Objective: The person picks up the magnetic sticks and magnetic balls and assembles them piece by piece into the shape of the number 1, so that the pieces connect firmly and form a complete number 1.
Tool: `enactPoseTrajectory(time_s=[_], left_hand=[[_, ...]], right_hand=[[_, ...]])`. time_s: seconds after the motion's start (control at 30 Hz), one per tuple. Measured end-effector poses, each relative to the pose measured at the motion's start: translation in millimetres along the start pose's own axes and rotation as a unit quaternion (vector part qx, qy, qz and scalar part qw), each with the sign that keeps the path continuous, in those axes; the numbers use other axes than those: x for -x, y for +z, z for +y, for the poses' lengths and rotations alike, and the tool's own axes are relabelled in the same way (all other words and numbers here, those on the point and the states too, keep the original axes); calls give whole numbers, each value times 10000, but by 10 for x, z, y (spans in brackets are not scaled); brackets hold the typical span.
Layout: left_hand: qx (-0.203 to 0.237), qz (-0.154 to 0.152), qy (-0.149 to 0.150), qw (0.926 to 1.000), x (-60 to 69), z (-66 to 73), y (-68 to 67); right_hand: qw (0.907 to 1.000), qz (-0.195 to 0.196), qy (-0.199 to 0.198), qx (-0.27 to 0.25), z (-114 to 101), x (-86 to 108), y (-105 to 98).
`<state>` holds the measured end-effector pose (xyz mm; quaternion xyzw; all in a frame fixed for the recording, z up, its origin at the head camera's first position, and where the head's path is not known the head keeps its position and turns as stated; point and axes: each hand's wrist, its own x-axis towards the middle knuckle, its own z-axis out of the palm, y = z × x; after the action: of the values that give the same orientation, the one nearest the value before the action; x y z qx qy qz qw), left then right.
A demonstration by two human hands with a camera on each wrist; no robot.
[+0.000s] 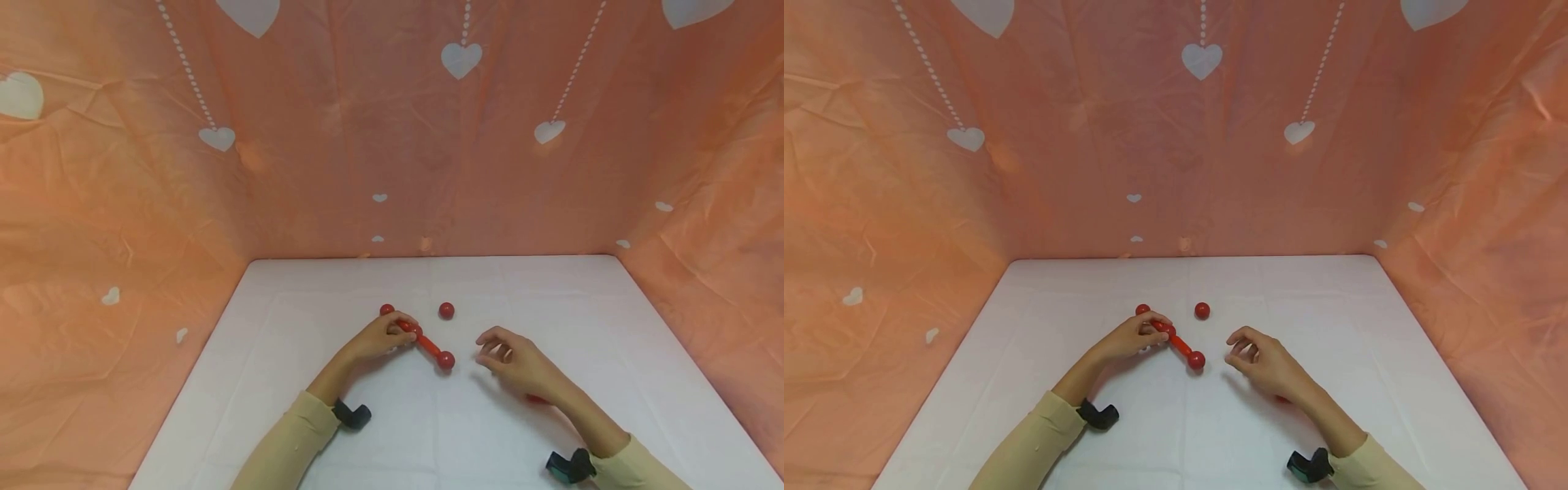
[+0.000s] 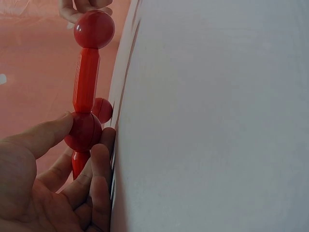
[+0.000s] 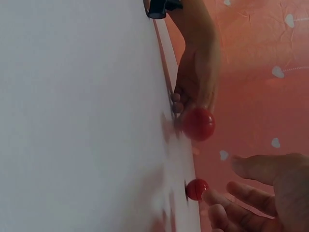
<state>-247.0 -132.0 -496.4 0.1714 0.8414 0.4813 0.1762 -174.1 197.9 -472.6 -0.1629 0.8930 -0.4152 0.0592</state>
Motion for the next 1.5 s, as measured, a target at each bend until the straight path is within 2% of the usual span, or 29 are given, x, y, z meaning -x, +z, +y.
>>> enactPoseTrajectory(time_s=[0.2,0.37,0.53,0.7,1.0,1.23,1.5], left_hand=[[11,3,-1,10000,6,-2,-2],[27,17,-30,10000,0,-14,-2],[17,29,-41,10000,-1,-18,-2],[-39,38,-61,10000,-3,-22,4],[-2,60,-132,9999,12,-1,5],[3,47,-137,9999,16,0,5],[36,46,-83,9999,8,-5,10]], right_hand=[[9996,168,-126,196,81,49,-112],[9993,188,-72,313,131,103,-186],[9989,154,-229,379,187,173,-260],[9984,30,-386,413,263,246,-318],[9984,-288,-193,437,363,380,-409],[9965,-512,-517,399,462,482,-476],[9961,-741,-424,226,512,566,-518]])
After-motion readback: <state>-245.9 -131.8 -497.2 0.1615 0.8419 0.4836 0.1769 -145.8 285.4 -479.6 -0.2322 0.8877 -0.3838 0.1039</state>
